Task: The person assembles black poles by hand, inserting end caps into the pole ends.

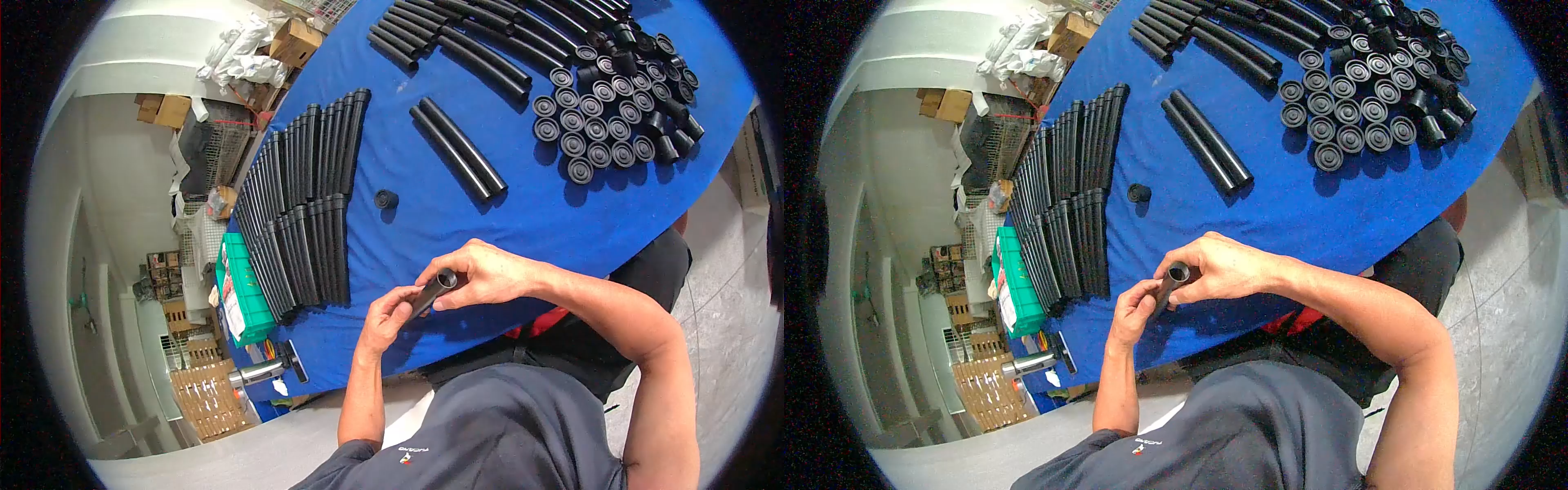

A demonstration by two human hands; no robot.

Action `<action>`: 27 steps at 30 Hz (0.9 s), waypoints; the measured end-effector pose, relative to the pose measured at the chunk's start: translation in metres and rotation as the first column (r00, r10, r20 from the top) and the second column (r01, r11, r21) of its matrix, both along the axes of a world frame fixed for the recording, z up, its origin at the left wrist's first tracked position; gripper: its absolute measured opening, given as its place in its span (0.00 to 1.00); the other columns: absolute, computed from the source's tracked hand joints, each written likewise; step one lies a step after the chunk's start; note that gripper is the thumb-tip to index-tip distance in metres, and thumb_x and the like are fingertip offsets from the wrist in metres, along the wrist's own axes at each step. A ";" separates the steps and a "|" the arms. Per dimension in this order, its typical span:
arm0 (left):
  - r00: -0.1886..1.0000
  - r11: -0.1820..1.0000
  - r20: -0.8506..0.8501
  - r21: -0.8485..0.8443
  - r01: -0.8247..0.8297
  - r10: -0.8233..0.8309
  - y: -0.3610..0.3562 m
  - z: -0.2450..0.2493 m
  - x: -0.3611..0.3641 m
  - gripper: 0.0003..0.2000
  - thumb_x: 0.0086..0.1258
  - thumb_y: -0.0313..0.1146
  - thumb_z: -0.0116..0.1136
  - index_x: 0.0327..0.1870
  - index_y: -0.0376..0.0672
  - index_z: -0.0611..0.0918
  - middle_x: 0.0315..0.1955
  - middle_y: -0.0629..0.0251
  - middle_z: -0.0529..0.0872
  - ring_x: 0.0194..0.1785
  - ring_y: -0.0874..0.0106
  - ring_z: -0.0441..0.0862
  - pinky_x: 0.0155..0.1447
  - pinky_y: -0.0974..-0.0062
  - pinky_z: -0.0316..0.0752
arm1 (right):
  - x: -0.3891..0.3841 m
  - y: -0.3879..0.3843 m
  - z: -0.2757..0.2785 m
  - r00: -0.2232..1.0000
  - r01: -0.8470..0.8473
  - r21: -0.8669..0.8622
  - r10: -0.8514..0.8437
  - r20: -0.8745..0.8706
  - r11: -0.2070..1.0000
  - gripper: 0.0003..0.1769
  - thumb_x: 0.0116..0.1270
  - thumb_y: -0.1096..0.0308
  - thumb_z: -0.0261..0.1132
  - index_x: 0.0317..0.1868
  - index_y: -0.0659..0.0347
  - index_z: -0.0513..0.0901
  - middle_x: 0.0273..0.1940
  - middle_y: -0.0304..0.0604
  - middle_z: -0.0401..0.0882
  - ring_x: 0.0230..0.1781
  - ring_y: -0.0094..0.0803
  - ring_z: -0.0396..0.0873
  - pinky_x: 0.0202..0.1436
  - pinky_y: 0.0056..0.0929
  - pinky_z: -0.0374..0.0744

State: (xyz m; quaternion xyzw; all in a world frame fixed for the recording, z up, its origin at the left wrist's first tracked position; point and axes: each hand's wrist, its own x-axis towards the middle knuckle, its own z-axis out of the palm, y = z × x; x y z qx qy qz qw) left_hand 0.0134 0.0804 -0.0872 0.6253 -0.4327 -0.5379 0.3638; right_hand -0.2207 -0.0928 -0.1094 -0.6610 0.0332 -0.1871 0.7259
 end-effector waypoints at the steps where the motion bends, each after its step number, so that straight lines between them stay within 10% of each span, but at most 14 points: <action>1: 0.999 1.000 0.035 -0.001 0.020 -0.020 0.001 -0.002 -0.001 0.23 0.75 0.43 0.67 0.61 0.34 0.82 0.48 0.61 0.88 0.51 0.71 0.84 0.58 0.72 0.78 | 0.001 0.000 -0.001 1.000 0.006 -0.013 -0.006 0.002 1.000 0.21 0.65 0.59 0.74 0.54 0.63 0.86 0.37 0.45 0.91 0.38 0.33 0.89 0.46 0.33 0.84; 3: 0.993 0.999 0.107 -0.009 0.049 -0.048 0.005 -0.006 -0.004 0.21 0.72 0.40 0.70 0.60 0.35 0.83 0.47 0.61 0.88 0.50 0.72 0.85 0.58 0.72 0.78 | 0.001 0.000 0.000 0.999 0.017 -0.062 -0.019 -0.027 0.998 0.25 0.65 0.57 0.74 0.57 0.63 0.84 0.36 0.45 0.90 0.39 0.36 0.89 0.47 0.35 0.84; 9: 0.784 0.856 -0.568 -0.250 -0.453 0.249 -0.005 0.003 -0.042 0.16 0.72 0.34 0.69 0.57 0.44 0.79 0.57 0.53 0.85 0.65 0.59 0.79 0.72 0.50 0.71 | 0.001 0.009 0.003 0.985 0.148 -0.373 -0.171 -0.032 0.916 0.41 0.65 0.52 0.75 0.71 0.65 0.71 0.51 0.61 0.82 0.52 0.52 0.84 0.53 0.46 0.82; 14: 0.658 0.836 -0.646 -0.056 -0.546 0.387 0.004 -0.010 -0.045 0.18 0.74 0.38 0.68 0.60 0.48 0.78 0.67 0.55 0.80 0.72 0.61 0.74 0.75 0.50 0.70 | 0.006 0.011 0.003 0.993 0.112 -0.214 -0.117 -0.014 0.970 0.27 0.69 0.59 0.71 0.63 0.67 0.78 0.44 0.61 0.85 0.45 0.55 0.86 0.50 0.46 0.82; 18: 0.834 0.888 -0.329 0.285 -0.360 0.443 0.012 -0.011 -0.045 0.11 0.76 0.42 0.66 0.46 0.43 0.86 0.49 0.55 0.90 0.52 0.65 0.87 0.54 0.68 0.82 | 0.007 0.011 -0.008 0.965 0.260 -0.303 -0.253 0.061 0.917 0.18 0.70 0.61 0.68 0.51 0.69 0.85 0.36 0.59 0.86 0.38 0.54 0.86 0.43 0.46 0.81; 20: 0.914 0.910 0.069 0.085 -0.405 0.400 0.016 -0.008 -0.056 0.10 0.75 0.36 0.67 0.35 0.39 0.84 0.34 0.60 0.89 0.38 0.70 0.87 0.45 0.72 0.81 | 0.002 0.005 0.000 0.963 0.251 -0.340 -0.268 -0.005 0.906 0.18 0.70 0.61 0.68 0.50 0.69 0.85 0.35 0.59 0.86 0.37 0.54 0.86 0.42 0.46 0.81; 24: 0.605 0.874 0.683 -0.485 -0.046 0.410 0.007 -0.001 -0.050 0.16 0.59 0.30 0.79 0.42 0.38 0.81 0.37 0.59 0.87 0.42 0.67 0.86 0.48 0.68 0.80 | 0.006 0.005 -0.009 0.960 0.248 -0.310 -0.277 -0.051 0.918 0.19 0.68 0.60 0.70 0.49 0.68 0.85 0.32 0.58 0.85 0.34 0.51 0.86 0.39 0.43 0.80; 27: 0.426 0.841 0.828 -0.489 0.231 0.364 -0.020 0.014 -0.049 0.19 0.60 0.26 0.76 0.51 0.39 0.80 0.44 0.58 0.88 0.48 0.67 0.86 0.54 0.67 0.81 | 0.006 0.005 -0.008 0.966 0.222 -0.348 -0.255 -0.051 0.911 0.20 0.68 0.59 0.71 0.52 0.66 0.85 0.32 0.56 0.85 0.33 0.48 0.86 0.38 0.42 0.81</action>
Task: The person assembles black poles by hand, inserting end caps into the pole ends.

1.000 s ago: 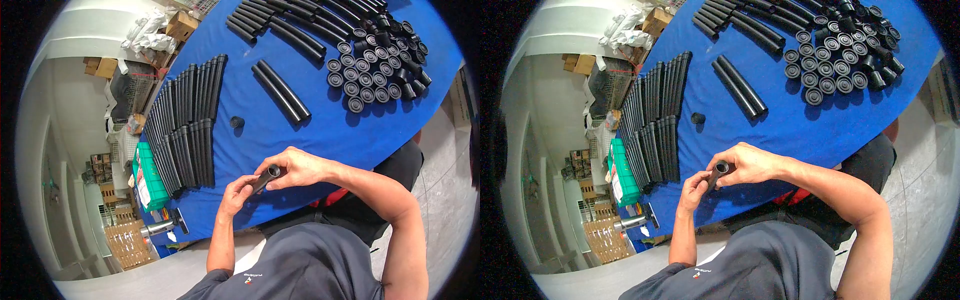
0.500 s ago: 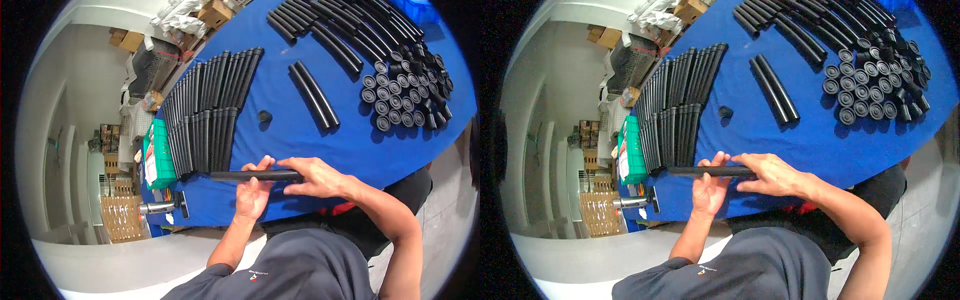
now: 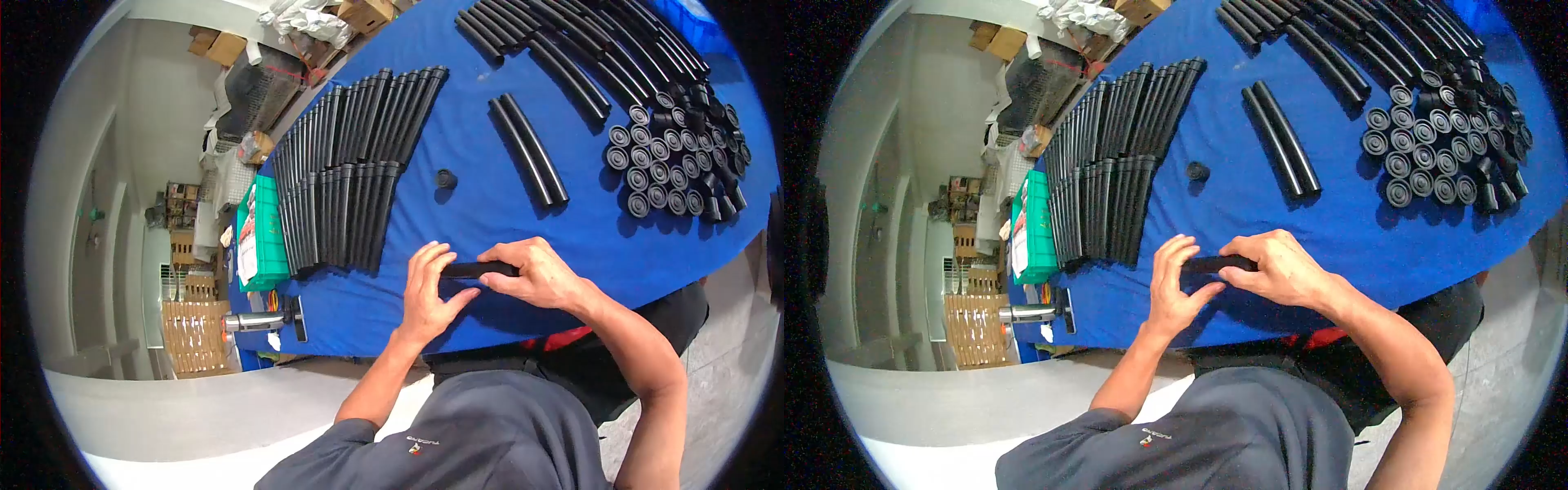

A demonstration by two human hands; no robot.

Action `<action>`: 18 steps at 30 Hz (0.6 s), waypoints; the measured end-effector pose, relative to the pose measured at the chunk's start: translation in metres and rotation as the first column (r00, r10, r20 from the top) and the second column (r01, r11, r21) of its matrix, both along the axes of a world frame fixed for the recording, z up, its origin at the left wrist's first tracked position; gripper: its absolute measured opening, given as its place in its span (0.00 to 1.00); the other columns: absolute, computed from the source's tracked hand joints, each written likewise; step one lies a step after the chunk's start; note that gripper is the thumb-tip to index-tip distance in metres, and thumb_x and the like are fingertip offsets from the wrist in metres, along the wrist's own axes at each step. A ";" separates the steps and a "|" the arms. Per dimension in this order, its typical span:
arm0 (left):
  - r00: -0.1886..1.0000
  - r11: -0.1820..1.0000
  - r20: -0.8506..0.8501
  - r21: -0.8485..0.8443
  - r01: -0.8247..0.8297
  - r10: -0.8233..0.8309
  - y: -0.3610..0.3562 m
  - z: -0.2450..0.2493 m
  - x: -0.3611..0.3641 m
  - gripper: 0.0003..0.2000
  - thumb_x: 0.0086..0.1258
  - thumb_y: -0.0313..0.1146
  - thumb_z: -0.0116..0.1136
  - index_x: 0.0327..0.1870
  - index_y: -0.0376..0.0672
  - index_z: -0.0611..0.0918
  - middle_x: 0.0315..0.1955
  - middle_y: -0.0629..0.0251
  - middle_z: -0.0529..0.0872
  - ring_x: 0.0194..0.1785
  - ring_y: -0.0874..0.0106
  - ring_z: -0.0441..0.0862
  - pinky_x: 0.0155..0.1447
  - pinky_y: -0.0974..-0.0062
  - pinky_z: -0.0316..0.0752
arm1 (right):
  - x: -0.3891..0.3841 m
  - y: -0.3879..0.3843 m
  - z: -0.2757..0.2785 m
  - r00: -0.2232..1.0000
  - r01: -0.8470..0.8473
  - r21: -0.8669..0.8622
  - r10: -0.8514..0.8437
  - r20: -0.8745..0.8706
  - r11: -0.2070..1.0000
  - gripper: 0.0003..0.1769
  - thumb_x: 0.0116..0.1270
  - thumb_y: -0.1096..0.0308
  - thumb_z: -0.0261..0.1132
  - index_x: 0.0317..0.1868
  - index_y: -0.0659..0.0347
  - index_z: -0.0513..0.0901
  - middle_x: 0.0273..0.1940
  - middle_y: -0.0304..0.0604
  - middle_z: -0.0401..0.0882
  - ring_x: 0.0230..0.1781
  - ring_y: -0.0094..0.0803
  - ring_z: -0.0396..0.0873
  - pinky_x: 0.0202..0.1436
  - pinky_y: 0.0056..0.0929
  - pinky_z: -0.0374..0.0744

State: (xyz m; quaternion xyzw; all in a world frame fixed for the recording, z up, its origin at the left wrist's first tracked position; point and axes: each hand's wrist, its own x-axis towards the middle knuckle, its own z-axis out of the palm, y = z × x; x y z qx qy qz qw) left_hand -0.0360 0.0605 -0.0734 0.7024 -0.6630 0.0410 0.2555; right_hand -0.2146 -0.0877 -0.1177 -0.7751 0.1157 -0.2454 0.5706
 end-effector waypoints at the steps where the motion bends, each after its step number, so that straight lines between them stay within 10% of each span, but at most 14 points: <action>1: 0.999 0.996 -0.038 0.082 0.020 -0.017 0.002 -0.008 0.007 0.21 0.60 0.25 0.75 0.53 0.39 0.80 0.44 0.58 0.88 0.48 0.66 0.87 0.55 0.66 0.81 | -0.003 0.000 0.005 1.000 -0.029 0.058 0.029 0.003 0.998 0.21 0.68 0.59 0.71 0.54 0.66 0.84 0.33 0.55 0.85 0.33 0.46 0.86 0.39 0.41 0.81; 6: 0.838 0.962 -0.529 0.273 0.018 0.134 0.004 -0.013 0.013 0.17 0.61 0.23 0.72 0.49 0.40 0.78 0.40 0.59 0.89 0.44 0.69 0.89 0.50 0.68 0.83 | -0.005 -0.006 0.013 0.978 -0.205 0.270 0.187 0.092 0.941 0.24 0.68 0.62 0.73 0.62 0.61 0.82 0.39 0.49 0.87 0.35 0.34 0.85 0.43 0.36 0.82; 18: 0.737 0.894 -0.675 0.316 0.317 -0.022 0.016 0.006 0.035 0.17 0.63 0.28 0.72 0.52 0.35 0.84 0.50 0.57 0.85 0.55 0.64 0.83 0.61 0.67 0.77 | -0.005 0.000 0.011 0.939 -0.328 0.280 0.280 0.200 0.902 0.26 0.69 0.66 0.71 0.66 0.61 0.81 0.43 0.47 0.90 0.40 0.32 0.87 0.46 0.35 0.83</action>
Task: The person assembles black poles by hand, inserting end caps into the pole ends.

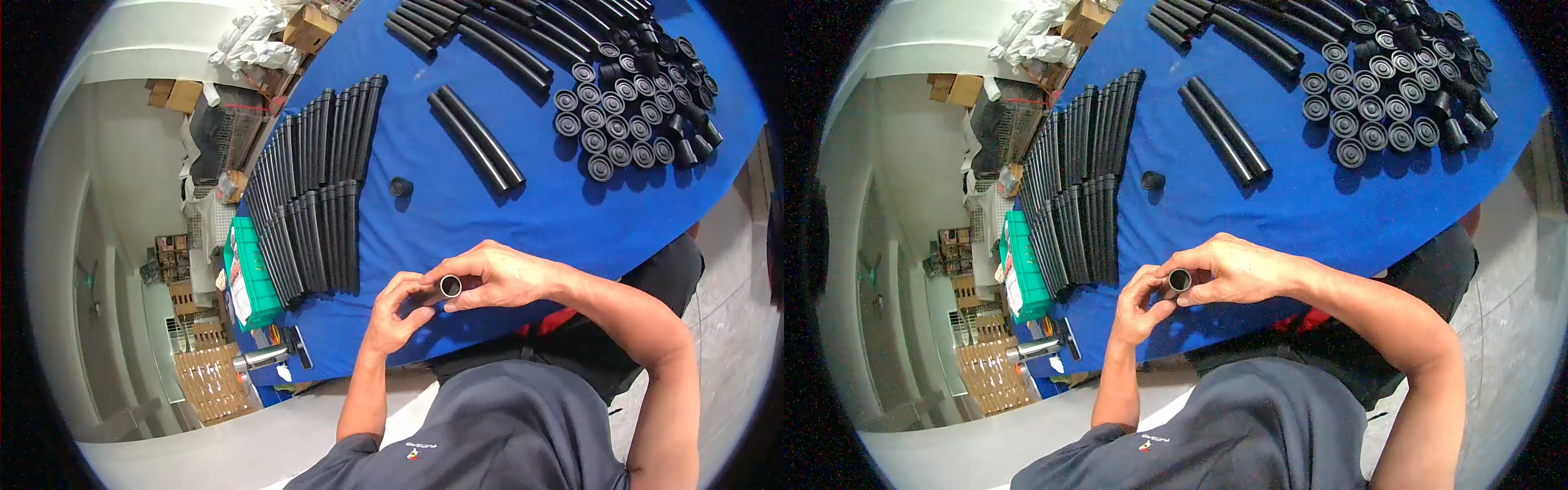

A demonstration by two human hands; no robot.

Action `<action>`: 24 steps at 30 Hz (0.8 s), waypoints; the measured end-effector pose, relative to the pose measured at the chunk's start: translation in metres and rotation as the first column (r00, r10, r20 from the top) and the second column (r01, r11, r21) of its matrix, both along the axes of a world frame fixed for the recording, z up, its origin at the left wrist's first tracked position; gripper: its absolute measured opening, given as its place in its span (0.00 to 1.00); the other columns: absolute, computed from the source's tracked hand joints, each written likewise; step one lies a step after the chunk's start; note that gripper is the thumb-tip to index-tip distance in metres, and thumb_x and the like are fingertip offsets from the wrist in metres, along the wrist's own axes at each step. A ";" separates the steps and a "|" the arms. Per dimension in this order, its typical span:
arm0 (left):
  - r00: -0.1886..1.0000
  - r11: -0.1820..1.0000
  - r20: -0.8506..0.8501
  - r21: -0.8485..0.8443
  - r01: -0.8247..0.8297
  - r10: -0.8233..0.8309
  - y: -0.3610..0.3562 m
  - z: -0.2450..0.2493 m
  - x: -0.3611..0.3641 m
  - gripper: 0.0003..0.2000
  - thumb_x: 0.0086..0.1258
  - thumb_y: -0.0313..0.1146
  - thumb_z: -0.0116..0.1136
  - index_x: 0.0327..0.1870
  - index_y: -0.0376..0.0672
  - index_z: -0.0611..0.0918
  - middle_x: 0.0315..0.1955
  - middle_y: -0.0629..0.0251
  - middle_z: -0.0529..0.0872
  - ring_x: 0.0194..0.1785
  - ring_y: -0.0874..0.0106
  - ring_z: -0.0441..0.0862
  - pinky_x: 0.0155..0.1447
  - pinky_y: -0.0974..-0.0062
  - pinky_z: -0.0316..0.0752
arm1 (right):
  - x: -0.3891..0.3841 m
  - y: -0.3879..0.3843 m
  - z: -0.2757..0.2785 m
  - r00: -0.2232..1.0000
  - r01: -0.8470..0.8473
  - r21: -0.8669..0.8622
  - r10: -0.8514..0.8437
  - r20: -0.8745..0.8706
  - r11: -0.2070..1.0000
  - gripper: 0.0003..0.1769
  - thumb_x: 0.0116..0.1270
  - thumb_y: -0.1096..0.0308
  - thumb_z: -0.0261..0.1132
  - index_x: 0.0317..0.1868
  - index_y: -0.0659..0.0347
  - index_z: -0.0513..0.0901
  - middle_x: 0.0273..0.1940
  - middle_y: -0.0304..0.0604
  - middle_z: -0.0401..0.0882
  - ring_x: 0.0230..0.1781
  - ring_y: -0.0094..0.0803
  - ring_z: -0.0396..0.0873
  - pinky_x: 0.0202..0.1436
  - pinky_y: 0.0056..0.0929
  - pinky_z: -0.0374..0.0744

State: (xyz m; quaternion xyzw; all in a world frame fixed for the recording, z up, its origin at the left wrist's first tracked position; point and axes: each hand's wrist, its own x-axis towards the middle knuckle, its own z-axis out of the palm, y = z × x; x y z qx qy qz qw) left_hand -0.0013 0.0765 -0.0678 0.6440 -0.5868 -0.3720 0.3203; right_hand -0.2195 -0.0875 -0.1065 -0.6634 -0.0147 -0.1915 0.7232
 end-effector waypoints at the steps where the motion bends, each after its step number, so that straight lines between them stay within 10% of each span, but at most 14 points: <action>1: 1.000 1.000 0.000 -0.008 0.014 -0.014 0.000 0.001 0.002 0.17 0.64 0.28 0.71 0.53 0.34 0.84 0.51 0.56 0.85 0.56 0.64 0.82 0.61 0.67 0.76 | 0.000 0.000 0.000 1.000 -0.005 0.001 0.005 -0.008 1.000 0.26 0.68 0.65 0.71 0.65 0.61 0.81 0.43 0.47 0.90 0.40 0.32 0.87 0.46 0.35 0.83; 10: 0.982 0.990 -0.187 0.141 0.017 0.010 0.005 0.001 0.006 0.20 0.78 0.40 0.61 0.60 0.33 0.81 0.52 0.58 0.83 0.56 0.69 0.80 0.61 0.68 0.75 | 0.000 -0.002 0.001 0.998 0.011 -0.009 -0.011 -0.058 1.000 0.24 0.68 0.65 0.72 0.63 0.61 0.82 0.42 0.48 0.89 0.39 0.33 0.87 0.46 0.36 0.83; 24: 0.954 0.917 -0.222 0.384 -0.106 0.203 0.011 -0.007 0.013 0.22 0.62 0.29 0.77 0.55 0.39 0.79 0.47 0.67 0.83 0.49 0.74 0.81 0.57 0.73 0.76 | 0.004 0.005 -0.005 0.985 -0.071 0.119 0.088 -0.148 0.990 0.23 0.67 0.68 0.70 0.62 0.64 0.82 0.38 0.46 0.89 0.33 0.32 0.86 0.41 0.36 0.83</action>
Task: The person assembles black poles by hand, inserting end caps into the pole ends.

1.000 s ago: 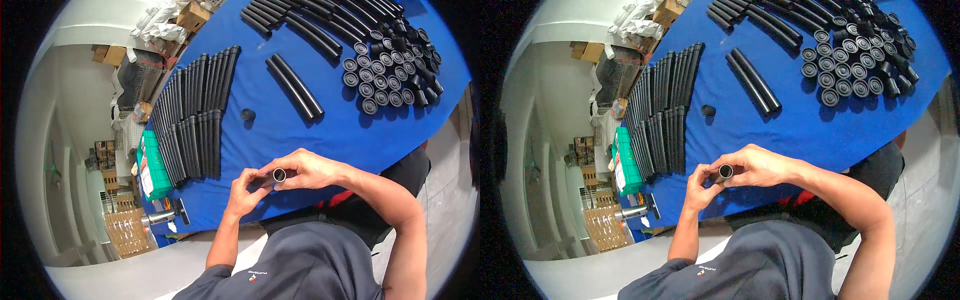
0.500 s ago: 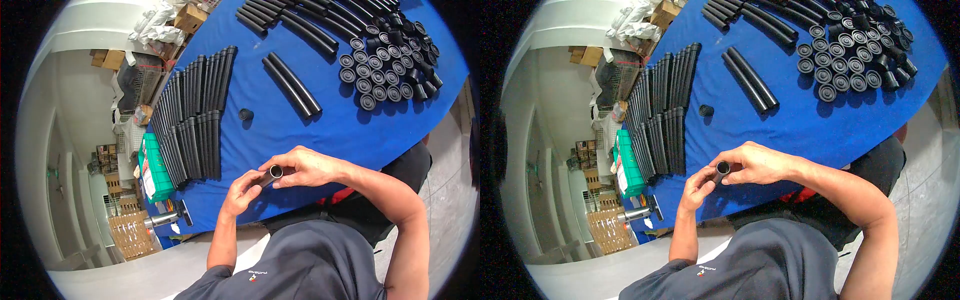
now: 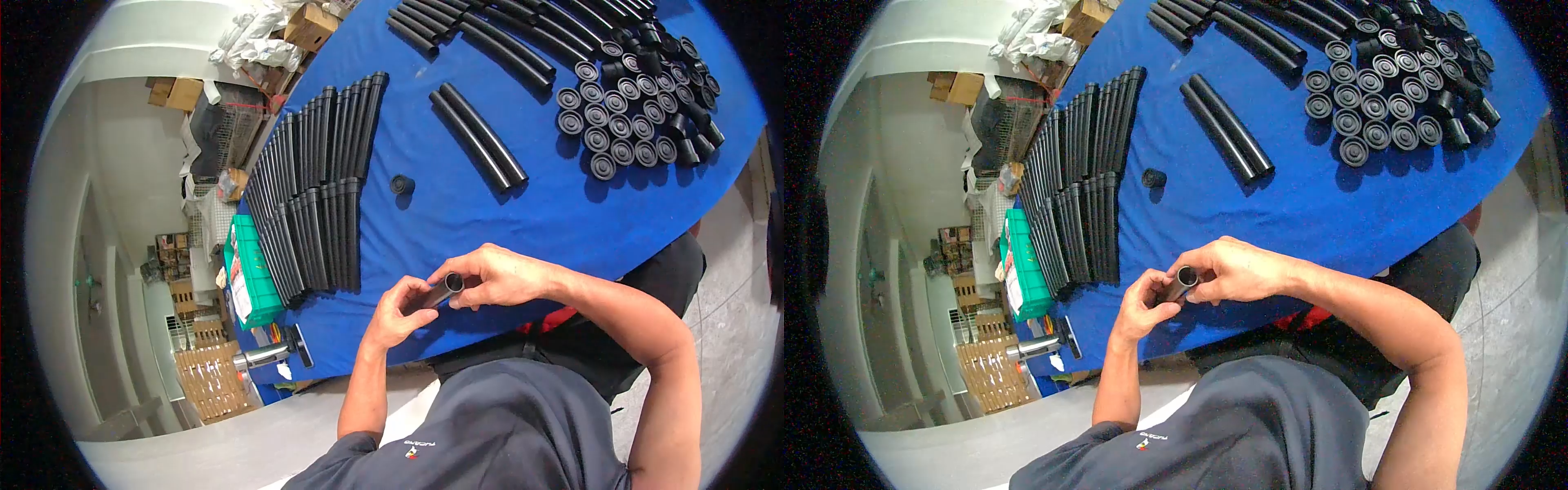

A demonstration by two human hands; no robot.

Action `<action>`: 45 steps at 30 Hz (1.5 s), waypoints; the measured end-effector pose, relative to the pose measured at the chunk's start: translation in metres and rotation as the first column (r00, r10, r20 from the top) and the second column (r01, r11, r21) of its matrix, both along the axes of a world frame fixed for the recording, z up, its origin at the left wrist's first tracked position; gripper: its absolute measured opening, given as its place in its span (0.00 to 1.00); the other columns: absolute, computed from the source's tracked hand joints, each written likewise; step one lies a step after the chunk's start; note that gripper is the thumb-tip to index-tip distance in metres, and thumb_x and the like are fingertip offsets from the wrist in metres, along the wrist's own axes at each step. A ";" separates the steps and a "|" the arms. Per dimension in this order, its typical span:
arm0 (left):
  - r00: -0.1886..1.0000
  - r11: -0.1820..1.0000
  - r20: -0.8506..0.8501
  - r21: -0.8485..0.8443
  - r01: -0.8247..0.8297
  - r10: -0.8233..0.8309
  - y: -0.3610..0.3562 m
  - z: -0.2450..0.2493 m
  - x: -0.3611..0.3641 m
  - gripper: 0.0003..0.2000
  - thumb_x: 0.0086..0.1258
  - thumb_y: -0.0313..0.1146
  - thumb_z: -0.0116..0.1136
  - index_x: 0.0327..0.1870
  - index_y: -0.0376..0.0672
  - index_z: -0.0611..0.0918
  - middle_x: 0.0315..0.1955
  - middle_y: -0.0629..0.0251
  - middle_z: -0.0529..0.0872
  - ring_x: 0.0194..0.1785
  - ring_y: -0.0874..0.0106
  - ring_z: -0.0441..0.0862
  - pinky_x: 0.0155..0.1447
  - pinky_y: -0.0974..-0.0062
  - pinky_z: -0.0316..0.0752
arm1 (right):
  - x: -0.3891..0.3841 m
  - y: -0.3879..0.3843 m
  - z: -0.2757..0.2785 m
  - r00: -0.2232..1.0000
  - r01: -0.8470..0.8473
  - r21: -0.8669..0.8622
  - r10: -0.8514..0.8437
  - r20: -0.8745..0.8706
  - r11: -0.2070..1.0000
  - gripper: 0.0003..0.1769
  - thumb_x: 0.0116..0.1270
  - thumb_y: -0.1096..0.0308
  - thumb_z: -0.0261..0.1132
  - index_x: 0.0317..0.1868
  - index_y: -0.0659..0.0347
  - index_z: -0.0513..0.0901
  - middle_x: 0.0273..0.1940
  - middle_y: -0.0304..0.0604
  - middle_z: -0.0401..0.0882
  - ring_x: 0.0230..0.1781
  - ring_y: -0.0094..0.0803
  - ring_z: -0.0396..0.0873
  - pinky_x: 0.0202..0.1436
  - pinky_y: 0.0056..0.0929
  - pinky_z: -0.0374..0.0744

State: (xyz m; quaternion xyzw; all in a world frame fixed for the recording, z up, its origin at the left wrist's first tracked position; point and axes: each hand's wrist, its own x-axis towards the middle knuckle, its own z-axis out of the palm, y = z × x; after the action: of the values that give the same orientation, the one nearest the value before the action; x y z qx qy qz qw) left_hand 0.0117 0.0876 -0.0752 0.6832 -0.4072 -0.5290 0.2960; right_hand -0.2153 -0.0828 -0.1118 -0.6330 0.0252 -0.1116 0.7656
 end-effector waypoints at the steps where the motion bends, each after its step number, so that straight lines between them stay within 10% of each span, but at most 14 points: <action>1: 1.000 1.000 -0.021 -0.002 -0.001 0.001 -0.001 0.002 -0.001 0.21 0.62 0.30 0.77 0.54 0.39 0.79 0.47 0.67 0.83 0.50 0.74 0.81 0.57 0.73 0.76 | 0.000 0.000 0.000 1.000 0.000 -0.014 0.000 0.003 1.000 0.23 0.67 0.68 0.70 0.61 0.64 0.82 0.38 0.46 0.89 0.34 0.32 0.86 0.41 0.36 0.83; 7: 0.966 0.949 0.070 -0.178 0.259 -0.250 -0.009 0.007 0.011 0.19 0.70 0.37 0.70 0.53 0.32 0.84 0.49 0.63 0.82 0.51 0.73 0.78 0.54 0.72 0.74 | 0.003 0.003 -0.007 0.995 0.045 -0.053 -0.040 0.097 0.998 0.23 0.67 0.65 0.72 0.61 0.63 0.83 0.39 0.45 0.89 0.36 0.31 0.86 0.44 0.35 0.82; 19: 0.979 0.992 -0.158 -0.009 0.125 -0.125 -0.006 0.005 0.012 0.20 0.81 0.43 0.57 0.61 0.34 0.83 0.48 0.59 0.88 0.52 0.69 0.84 0.61 0.69 0.77 | 0.002 0.000 -0.002 1.000 0.010 0.028 -0.010 0.009 1.000 0.24 0.71 0.67 0.71 0.65 0.66 0.80 0.39 0.44 0.89 0.32 0.26 0.85 0.41 0.30 0.83; 28: 0.988 0.998 -0.147 -0.036 0.047 -0.052 -0.008 -0.004 0.004 0.27 0.63 0.30 0.77 0.61 0.39 0.76 0.47 0.63 0.86 0.49 0.70 0.85 0.54 0.70 0.80 | 0.002 0.002 -0.006 0.998 0.054 0.031 -0.053 -0.033 0.998 0.22 0.70 0.64 0.73 0.59 0.66 0.83 0.35 0.42 0.89 0.30 0.24 0.85 0.38 0.29 0.82; 34: 0.991 0.994 0.094 -0.050 0.096 -0.091 -0.009 -0.002 0.004 0.24 0.61 0.30 0.78 0.57 0.36 0.81 0.49 0.62 0.86 0.50 0.70 0.84 0.59 0.70 0.78 | 0.001 0.002 -0.005 0.970 0.244 -0.228 -0.240 0.047 0.943 0.22 0.67 0.56 0.72 0.49 0.68 0.85 0.31 0.52 0.87 0.30 0.44 0.88 0.37 0.40 0.82; 39: 0.780 0.827 0.619 -0.485 0.284 0.095 -0.017 0.017 -0.032 0.18 0.61 0.34 0.76 0.50 0.36 0.88 0.43 0.56 0.87 0.48 0.63 0.84 0.56 0.66 0.78 | 0.002 0.002 -0.003 0.924 0.314 -0.298 -0.363 -0.124 0.901 0.23 0.67 0.54 0.72 0.48 0.68 0.85 0.32 0.56 0.87 0.32 0.47 0.87 0.37 0.42 0.81; 43: 0.988 0.948 -0.020 -0.285 0.142 -0.154 0.002 -0.003 -0.054 0.13 0.74 0.39 0.67 0.46 0.38 0.88 0.35 0.62 0.88 0.38 0.73 0.85 0.44 0.75 0.79 | 0.005 0.006 -0.005 0.882 0.434 -0.186 -0.458 -0.111 0.882 0.20 0.67 0.57 0.72 0.43 0.69 0.85 0.29 0.54 0.86 0.30 0.44 0.88 0.36 0.41 0.81; 45: 0.779 0.991 -0.613 0.057 -0.121 0.130 0.016 -0.037 -0.068 0.23 0.76 0.52 0.62 0.56 0.40 0.84 0.36 0.59 0.87 0.38 0.68 0.85 0.42 0.70 0.80 | 0.005 0.004 -0.002 0.895 0.393 -0.211 -0.425 -0.135 0.895 0.19 0.67 0.58 0.72 0.44 0.69 0.85 0.31 0.54 0.87 0.31 0.43 0.88 0.36 0.40 0.81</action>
State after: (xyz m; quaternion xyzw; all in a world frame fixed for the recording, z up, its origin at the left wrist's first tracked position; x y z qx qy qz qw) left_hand -0.0563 0.1035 -0.1118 0.5013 -0.2383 -0.7046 0.4421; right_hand -0.2105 -0.0786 -0.1135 -0.6868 0.2162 -0.2154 0.6597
